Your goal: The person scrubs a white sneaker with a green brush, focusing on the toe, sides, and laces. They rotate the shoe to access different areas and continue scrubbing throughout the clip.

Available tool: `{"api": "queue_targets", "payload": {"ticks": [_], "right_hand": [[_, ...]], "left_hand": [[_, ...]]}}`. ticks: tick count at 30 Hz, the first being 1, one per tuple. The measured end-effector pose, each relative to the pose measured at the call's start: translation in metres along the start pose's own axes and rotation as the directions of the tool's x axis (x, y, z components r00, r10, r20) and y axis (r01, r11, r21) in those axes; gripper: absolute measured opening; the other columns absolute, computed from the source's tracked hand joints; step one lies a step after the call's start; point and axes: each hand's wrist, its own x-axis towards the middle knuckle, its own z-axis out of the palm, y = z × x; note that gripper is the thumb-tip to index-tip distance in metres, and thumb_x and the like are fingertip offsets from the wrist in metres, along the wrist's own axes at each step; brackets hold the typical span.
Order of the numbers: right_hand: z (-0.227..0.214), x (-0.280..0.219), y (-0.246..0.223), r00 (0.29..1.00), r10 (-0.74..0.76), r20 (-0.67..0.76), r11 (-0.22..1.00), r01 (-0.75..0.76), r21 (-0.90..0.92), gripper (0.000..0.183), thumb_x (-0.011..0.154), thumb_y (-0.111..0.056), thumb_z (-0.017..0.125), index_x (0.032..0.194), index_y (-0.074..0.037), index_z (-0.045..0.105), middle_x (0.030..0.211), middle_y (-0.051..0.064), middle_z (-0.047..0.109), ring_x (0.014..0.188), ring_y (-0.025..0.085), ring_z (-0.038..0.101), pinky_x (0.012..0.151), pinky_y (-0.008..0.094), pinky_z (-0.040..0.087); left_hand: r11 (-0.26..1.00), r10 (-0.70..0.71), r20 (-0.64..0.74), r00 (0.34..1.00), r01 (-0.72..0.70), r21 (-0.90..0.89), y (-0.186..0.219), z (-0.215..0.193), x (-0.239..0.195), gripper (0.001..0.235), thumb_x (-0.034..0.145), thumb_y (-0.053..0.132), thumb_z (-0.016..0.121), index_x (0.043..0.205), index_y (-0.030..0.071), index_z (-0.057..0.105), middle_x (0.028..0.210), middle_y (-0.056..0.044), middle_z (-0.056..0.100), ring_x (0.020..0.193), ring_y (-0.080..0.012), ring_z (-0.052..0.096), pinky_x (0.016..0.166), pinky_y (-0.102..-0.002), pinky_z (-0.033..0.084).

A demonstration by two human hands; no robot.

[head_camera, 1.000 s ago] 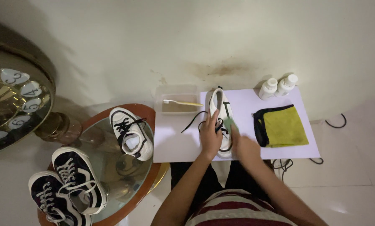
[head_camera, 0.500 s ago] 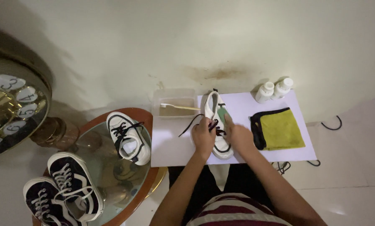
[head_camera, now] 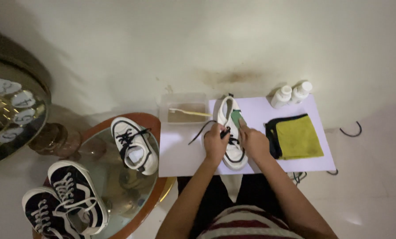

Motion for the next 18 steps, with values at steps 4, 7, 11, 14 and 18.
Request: {"api": "queue_targets", "payload": {"ticks": [4, 7, 11, 14, 18], "right_hand": [[-0.041, -0.053, -0.007, 0.948, 0.114, 0.298, 0.980, -0.058, -0.189, 0.043, 0.086, -0.035, 0.038, 0.128, -0.036, 0.044, 0.086, 0.011, 0.067, 0.089, 0.031, 0.065, 0.079, 0.044, 0.052], [-0.040, -0.087, 0.011, 0.936, 0.081, 0.343, 0.995, -0.057, -0.079, 0.034, 0.084, -0.033, 0.043, 0.115, -0.028, 0.059, 0.093, 0.011, 0.067, 0.090, 0.030, 0.065, 0.082, 0.042, 0.051], [-0.037, -0.073, 0.033, 0.967, -0.113, 0.227, 0.965, 0.053, 0.256, 0.024, 0.079, -0.018, 0.055, 0.098, -0.011, 0.067, 0.096, 0.015, 0.067, 0.092, 0.039, 0.061, 0.081, 0.048, 0.048], [-0.072, -0.040, -0.003, 0.972, -0.201, 0.118, 0.928, 0.150, 0.342, 0.029, 0.081, -0.015, 0.052, 0.110, -0.015, 0.060, 0.098, 0.014, 0.066, 0.094, 0.034, 0.060, 0.080, 0.046, 0.047], [-0.070, 0.017, -0.067, 0.921, -0.389, 0.025, 0.919, 0.386, 0.078, 0.036, 0.082, -0.017, 0.051, 0.118, -0.016, 0.056, 0.096, 0.013, 0.066, 0.085, 0.032, 0.063, 0.074, 0.045, 0.050]], "left_hand": [[1.000, 0.009, 0.002, 1.000, -0.009, -0.010, 0.007, -0.008, 0.005, 0.030, 0.063, 0.012, 0.075, 0.079, 0.014, 0.050, 0.065, -0.003, 0.063, 0.056, -0.0254, 0.063, 0.057, -0.034, 0.049], [0.999, -0.035, 0.118, 0.992, 0.030, 0.045, 0.013, -0.013, 0.011, 0.021, 0.071, 0.015, 0.069, 0.079, 0.012, 0.049, 0.067, -0.003, 0.060, 0.054, -0.0245, 0.061, 0.055, -0.035, 0.048], [0.994, -0.099, 0.205, 0.974, 0.108, -0.032, 0.022, -0.022, 0.016, 0.017, 0.078, 0.020, 0.063, 0.082, 0.011, 0.049, 0.070, -0.005, 0.057, 0.055, -0.0241, 0.061, 0.057, -0.035, 0.047], [0.938, -0.202, 0.291, 0.935, 0.270, -0.215, 0.019, -0.029, 0.016, 0.017, 0.083, 0.025, 0.060, 0.089, 0.011, 0.051, 0.075, -0.007, 0.058, 0.063, -0.0255, 0.062, 0.060, -0.034, 0.047], [0.830, -0.185, 0.316, 0.931, 0.320, -0.456, -0.015, -0.014, -0.005, 0.022, 0.085, 0.022, 0.061, 0.082, 0.003, 0.050, 0.080, -0.016, 0.056, 0.084, -0.0285, 0.057, 0.079, -0.037, 0.043]]}}
